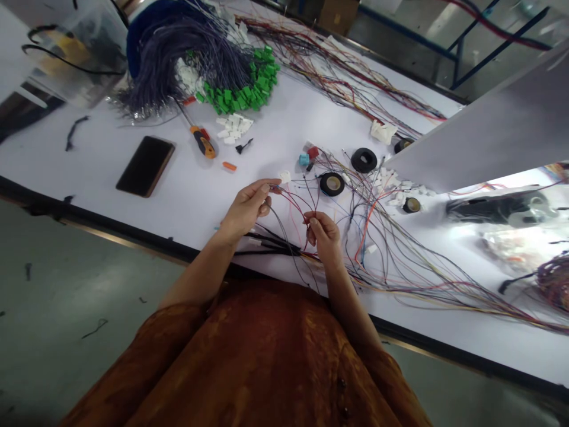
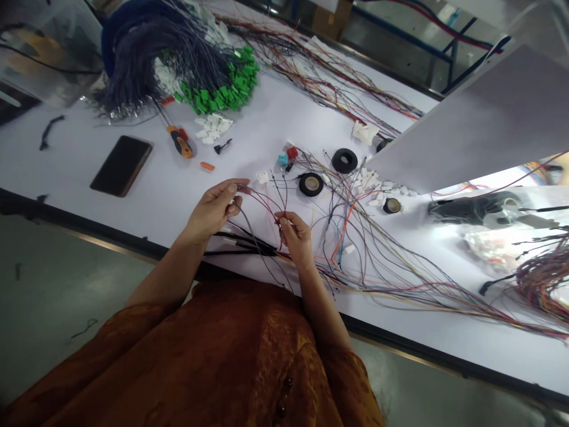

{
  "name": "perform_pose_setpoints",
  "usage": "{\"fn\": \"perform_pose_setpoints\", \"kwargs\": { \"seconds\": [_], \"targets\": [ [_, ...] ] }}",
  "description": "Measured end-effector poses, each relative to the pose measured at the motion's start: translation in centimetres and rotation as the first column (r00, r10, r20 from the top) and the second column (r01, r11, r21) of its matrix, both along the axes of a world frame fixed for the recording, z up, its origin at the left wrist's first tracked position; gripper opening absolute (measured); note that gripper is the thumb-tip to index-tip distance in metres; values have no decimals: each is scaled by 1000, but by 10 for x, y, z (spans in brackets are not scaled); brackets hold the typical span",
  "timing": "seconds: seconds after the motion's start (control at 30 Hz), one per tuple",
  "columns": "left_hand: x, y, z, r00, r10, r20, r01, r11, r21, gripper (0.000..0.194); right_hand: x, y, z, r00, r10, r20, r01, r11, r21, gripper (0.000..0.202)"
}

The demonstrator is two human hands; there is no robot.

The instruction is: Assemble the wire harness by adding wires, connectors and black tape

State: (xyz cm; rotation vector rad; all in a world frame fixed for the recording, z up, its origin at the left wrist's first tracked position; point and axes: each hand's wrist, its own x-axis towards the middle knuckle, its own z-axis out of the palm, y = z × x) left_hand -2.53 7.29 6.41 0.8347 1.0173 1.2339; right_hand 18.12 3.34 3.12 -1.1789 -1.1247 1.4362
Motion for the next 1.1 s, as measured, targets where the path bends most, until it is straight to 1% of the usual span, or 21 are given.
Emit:
{"fn": "perform_pose_setpoints", "kwargs": {
  "seconds": [0.07, 0.13, 0.2, 0.23, 0.27, 0.33, 0.37, 0.4, 0.43, 0.57, 0.63, 0.7, 0.77, 0.83, 0.9, 0.97, 1.03, 1.1],
  "targets": [
    [0, 0, -4, 999, 24, -21, -24, 1000, -3, 29, 0, 0, 1, 1000, 9, -1, -9, 1000, -3, 29],
    [1, -4, -7, 989, 128, -72, -126, 992, 27, 29, 1, 0, 2, 999, 34, -25, -34, 999, -9, 28],
    [3, -12, -6, 964, 240, -116, -230, 969, 91, 26, 3, 0, 2, 997, 52, -54, -53, 999, -7, 27],
    [4, -17, -5, 960, 247, -130, -234, 966, 112, 26, 4, 0, 1, 996, 58, -61, -58, 998, -5, 26],
    [6, -22, -2, 969, 199, -149, -183, 977, 111, 29, 4, 0, 1, 996, 62, -61, -63, 998, -5, 26],
    [12, -29, 3, 982, -3, -189, 15, 998, 64, 34, 4, 1, 2, 996, 71, -49, -72, 997, -12, 27],
    [16, -31, 4, 974, -93, -206, 104, 994, 39, 35, 4, 1, 4, 996, 86, -39, -86, 996, -17, 28],
    [20, -31, 5, 965, -151, -216, 160, 987, 24, 35, 3, 2, 6, 994, 104, -24, -105, 994, -22, 30],
    [24, -29, 5, 961, -171, -218, 180, 983, 21, 34, 3, 2, 8, 992, 127, -5, -127, 992, -28, 31],
    [36, -13, -4, 981, -103, -162, 106, 994, 9, 25, 3, 4, 14, 975, 213, 68, -210, 977, -48, 33],
    [38, -7, -8, 990, -80, -119, 78, 997, -18, 25, 5, 5, 13, 974, 221, 52, -219, 975, -41, 32],
    [37, -5, -10, 995, -56, -81, 54, 998, -27, 26, 8, 6, 8, 971, 236, 23, -235, 971, -44, 37],
    [34, -5, -11, 996, -42, -83, 41, 999, -12, 27, 10, 7, 4, 964, 264, 28, -262, 962, -74, 41],
    [30, -8, -12, 990, -30, -141, 32, 999, 17, 27, 11, 7, 1, 957, 283, 56, -275, 953, -124, 36],
    [26, -11, -14, 978, 0, -210, 12, 998, 55, 29, 10, 7, -1, 962, 265, 61, -252, 953, -166, 27],
    [24, -15, -18, 971, 42, -237, -23, 996, 84, 30, 9, 8, -2, 974, 227, 12, -222, 959, -179, 21],
    [24, -19, -22, 976, 70, -206, -52, 994, 91, 30, 8, 8, -5, 981, 181, -68, -190, 966, -173, 22],
    [25, -22, -26, 985, 90, -146, -80, 994, 68, 32, 7, 9, -10, 979, 147, -144, -170, 971, -165, 25]
  ]
}}
